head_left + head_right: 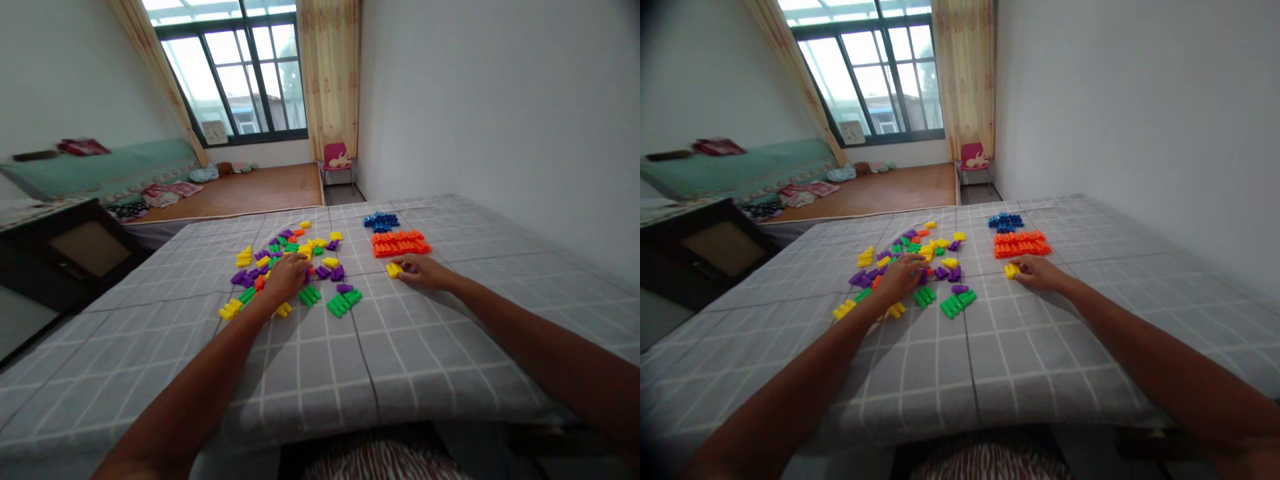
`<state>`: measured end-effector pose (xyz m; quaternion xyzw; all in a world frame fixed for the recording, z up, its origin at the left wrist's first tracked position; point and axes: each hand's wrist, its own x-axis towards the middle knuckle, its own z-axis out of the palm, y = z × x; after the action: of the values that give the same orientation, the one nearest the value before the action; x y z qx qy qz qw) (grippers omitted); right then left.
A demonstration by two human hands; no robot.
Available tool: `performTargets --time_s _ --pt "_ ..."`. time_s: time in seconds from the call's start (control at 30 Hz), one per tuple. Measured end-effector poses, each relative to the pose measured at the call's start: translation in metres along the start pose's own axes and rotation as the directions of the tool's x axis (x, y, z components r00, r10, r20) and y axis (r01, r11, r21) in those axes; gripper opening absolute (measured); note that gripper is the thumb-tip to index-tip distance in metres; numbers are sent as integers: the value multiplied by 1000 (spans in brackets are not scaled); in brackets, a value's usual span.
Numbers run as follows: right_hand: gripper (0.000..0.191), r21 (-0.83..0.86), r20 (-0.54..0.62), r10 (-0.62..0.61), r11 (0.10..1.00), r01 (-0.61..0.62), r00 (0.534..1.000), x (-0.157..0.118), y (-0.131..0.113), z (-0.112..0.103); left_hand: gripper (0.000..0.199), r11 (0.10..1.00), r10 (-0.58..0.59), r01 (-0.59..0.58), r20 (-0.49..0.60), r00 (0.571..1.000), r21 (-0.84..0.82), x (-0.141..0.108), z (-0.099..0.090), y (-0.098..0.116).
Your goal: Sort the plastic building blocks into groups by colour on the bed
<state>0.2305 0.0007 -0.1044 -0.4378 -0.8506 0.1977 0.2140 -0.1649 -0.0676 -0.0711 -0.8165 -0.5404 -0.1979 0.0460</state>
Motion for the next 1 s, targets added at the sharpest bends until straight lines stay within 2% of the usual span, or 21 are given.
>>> performTargets --time_s 0.13,0.27,0.4,0.47,0.57,0.73,0.9,1.0 --pt "45 -9 17 2 1000 -2 1000 2 2 -2 30 999 -20 19 19 1000 45 3 -14 -23" --pt "47 -108 30 9 994 -6 1000 4 -3 -9 30 989 -132 129 33 991 70 1 -20 -66" --pt "37 -257 -51 -43 966 29 998 16 -31 -13 31 969 -247 247 53 967 21 -11 -18 -103" --pt "33 -247 -21 -113 963 104 993 27 -53 -6 31 957 -286 288 53 957 -36 -18 -14 -110" --pt "29 -204 50 -183 961 189 982 52 -86 14 31 950 -292 295 47 955 -99 -23 -10 -108" --pt "27 -192 55 -196 960 203 979 102 -119 52 31 981 -179 181 30 983 -64 -23 -9 -94" --pt "31 -215 204 -147 958 190 968 135 -125 69 29 988 -151 151 5 988 21 -37 -15 -73" --pt "28 -139 175 -171 971 196 970 148 -117 68 28 980 -198 199 -37 980 28 -53 -22 -58"
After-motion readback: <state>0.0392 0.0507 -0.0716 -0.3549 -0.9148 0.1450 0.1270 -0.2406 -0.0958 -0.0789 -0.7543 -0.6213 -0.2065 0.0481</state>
